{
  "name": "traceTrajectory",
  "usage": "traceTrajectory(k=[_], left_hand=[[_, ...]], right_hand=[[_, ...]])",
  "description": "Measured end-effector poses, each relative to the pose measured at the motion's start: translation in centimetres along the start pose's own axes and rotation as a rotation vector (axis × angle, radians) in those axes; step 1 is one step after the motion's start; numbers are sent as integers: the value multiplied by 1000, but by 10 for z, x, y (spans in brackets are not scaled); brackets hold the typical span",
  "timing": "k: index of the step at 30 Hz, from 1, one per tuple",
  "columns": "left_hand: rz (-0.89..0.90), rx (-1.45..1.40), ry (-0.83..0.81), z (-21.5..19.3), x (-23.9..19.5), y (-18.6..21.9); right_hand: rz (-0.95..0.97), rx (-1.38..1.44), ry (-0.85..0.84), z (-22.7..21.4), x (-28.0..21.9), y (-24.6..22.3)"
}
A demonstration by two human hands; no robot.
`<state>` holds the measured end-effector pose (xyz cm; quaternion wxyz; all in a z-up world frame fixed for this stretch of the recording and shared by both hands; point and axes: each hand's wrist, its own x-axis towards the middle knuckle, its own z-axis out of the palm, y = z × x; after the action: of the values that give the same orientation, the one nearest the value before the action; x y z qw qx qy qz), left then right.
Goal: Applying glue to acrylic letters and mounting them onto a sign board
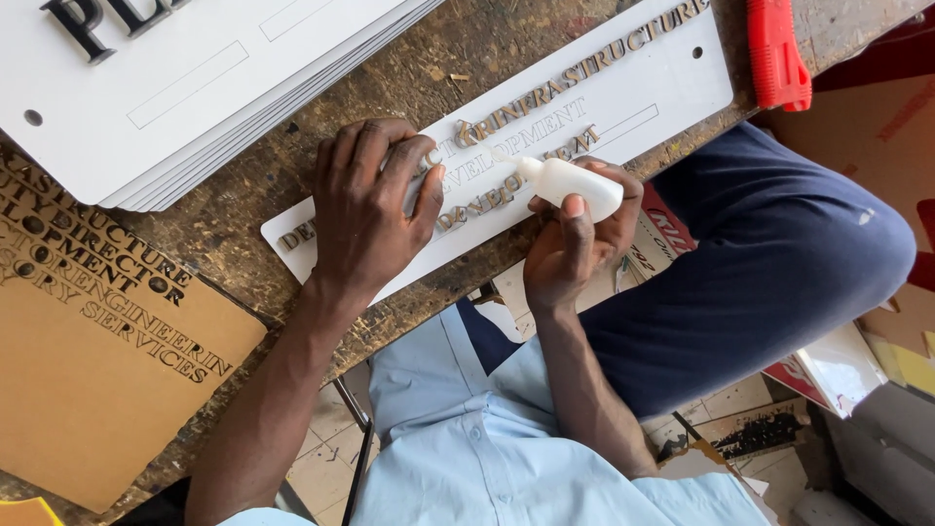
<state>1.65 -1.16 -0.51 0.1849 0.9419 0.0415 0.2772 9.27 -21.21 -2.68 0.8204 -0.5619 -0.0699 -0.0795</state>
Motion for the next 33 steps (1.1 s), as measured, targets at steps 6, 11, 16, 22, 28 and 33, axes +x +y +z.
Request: traceTrajectory(k=[6, 11, 16, 22, 28, 33], left_hand=[[-4, -56, 5, -5, 1, 1], [-5, -55, 7, -2, -1, -2], [-15, -42, -3, -4, 0, 0], [-10, -11, 13, -2, 1, 0], [-14, -5, 3, -6, 5, 3], [-4, -15, 0, -5, 4, 1]], right_hand=[[228, 265, -2, -1, 10, -19], [176, 259, 22, -4, 16, -16], [156, 249, 34, -3, 21, -18], [102, 243, 42, 0, 31, -14], [49, 218, 41, 1, 38, -6], [10, 187, 19, 8, 37, -3]])
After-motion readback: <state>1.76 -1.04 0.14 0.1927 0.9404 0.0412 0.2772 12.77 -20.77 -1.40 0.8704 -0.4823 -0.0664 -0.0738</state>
